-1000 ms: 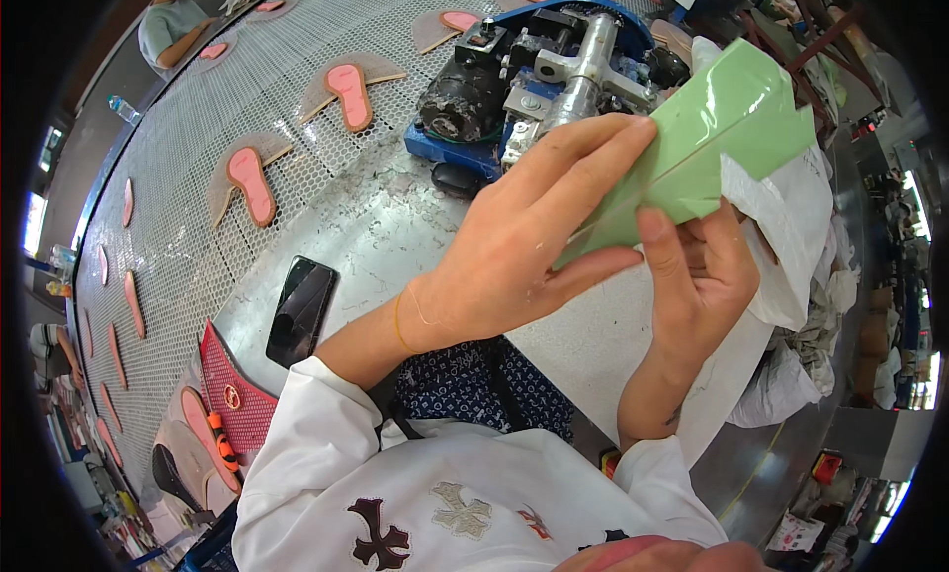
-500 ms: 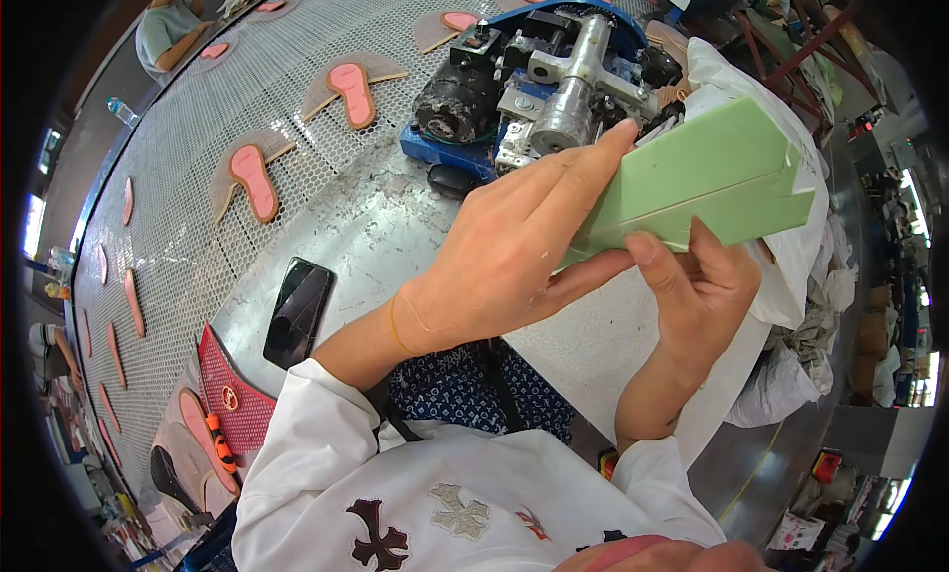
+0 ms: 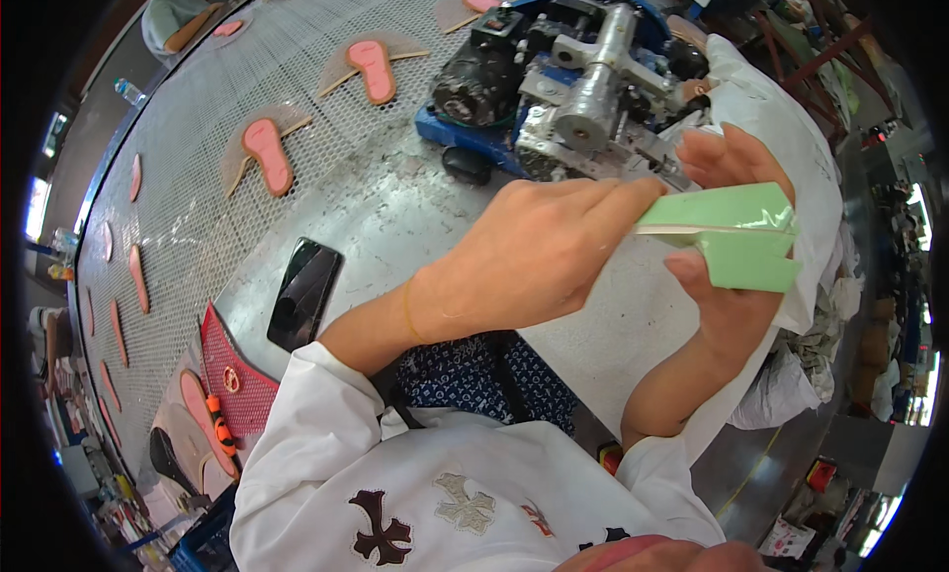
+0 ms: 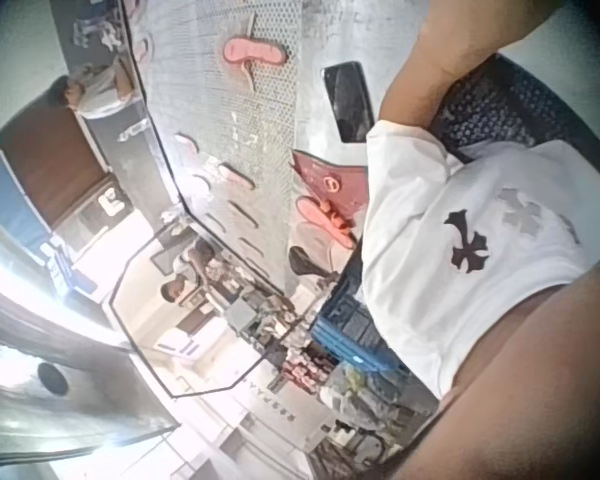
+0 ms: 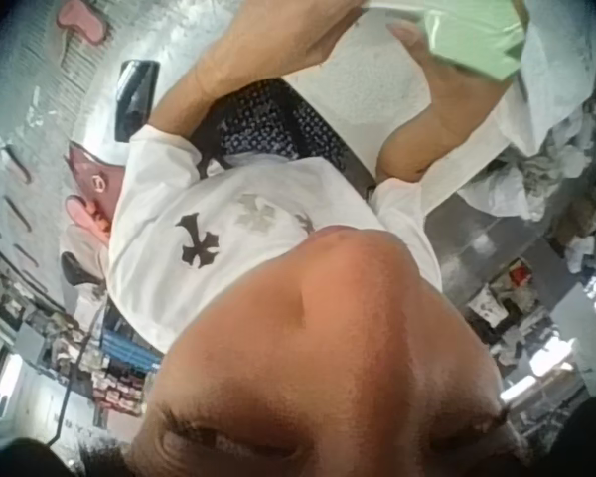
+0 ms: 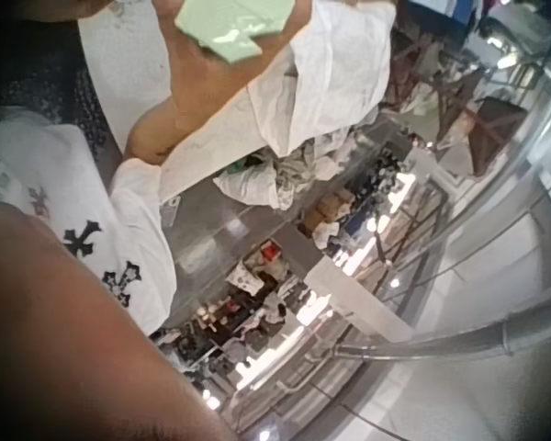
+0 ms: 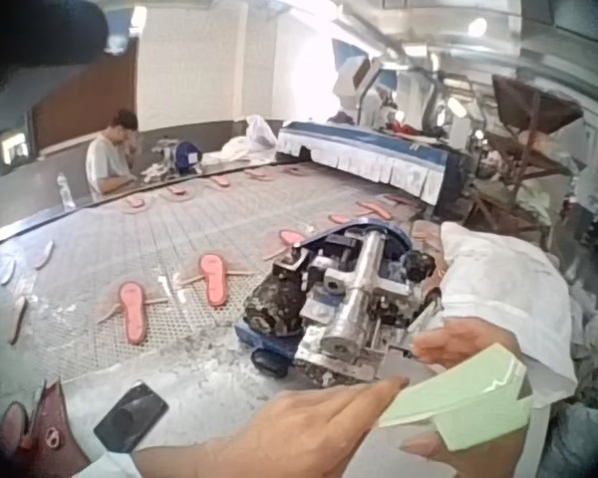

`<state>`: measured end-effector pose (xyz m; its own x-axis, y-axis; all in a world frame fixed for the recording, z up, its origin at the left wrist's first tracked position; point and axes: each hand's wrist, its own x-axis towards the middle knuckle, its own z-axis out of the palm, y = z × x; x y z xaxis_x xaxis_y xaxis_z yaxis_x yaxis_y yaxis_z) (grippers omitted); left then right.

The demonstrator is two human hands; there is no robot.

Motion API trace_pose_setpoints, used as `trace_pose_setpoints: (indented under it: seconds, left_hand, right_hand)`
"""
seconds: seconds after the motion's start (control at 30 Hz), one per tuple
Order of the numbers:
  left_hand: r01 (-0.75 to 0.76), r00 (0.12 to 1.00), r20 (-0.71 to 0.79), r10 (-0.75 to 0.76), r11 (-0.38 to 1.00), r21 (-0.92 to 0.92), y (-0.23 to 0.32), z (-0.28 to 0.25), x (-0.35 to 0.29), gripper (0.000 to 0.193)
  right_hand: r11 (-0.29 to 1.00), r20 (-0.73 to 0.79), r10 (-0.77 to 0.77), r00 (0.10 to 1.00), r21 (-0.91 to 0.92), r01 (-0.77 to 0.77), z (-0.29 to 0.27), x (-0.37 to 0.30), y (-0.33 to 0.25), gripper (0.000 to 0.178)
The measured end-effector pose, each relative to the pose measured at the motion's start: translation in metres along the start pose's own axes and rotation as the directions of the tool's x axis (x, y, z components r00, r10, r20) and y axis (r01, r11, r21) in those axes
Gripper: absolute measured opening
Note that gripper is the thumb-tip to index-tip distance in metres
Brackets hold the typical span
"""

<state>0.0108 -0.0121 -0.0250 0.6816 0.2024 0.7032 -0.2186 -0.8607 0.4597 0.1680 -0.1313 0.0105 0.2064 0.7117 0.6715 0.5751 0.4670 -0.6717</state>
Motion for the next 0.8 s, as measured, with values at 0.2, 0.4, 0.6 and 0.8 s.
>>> trace_pose_setpoints:
  seconds: [0.2, 0.4, 0.6, 0.8]
  left_hand:
    - [-0.03, 0.998, -0.06, 0.014, 0.962, -0.27, 0.014, -0.001, -0.011, 0.037]
    - [-0.015, 1.0, 0.005, 0.016, 0.985, -0.171, 0.014, -0.009, -0.014, 0.029]
    - [0.098, 0.988, 0.146, -0.053, 0.943, -0.318, 0.006, -0.005, -0.005, 0.026]
    - [0.112, 0.984, 0.164, -0.074, 0.966, -0.235, 0.005, -0.003, 0.004, 0.021]
  right_hand:
    - [0.973, 0.043, 0.068, 0.997, 0.22, -0.076, -0.004, -0.021, -0.025, 0.1]
    - [0.971, -0.067, 0.123, 0.99, 0.216, -0.106, 0.009, -0.022, -0.031, 0.064]
    - [0.964, -0.142, 0.064, 0.988, 0.266, -0.024, 0.003, -0.016, 0.008, 0.033]
    - [0.936, -0.049, 0.006, 0.999, 0.352, 0.012, 0.0, -0.007, 0.008, 0.03]
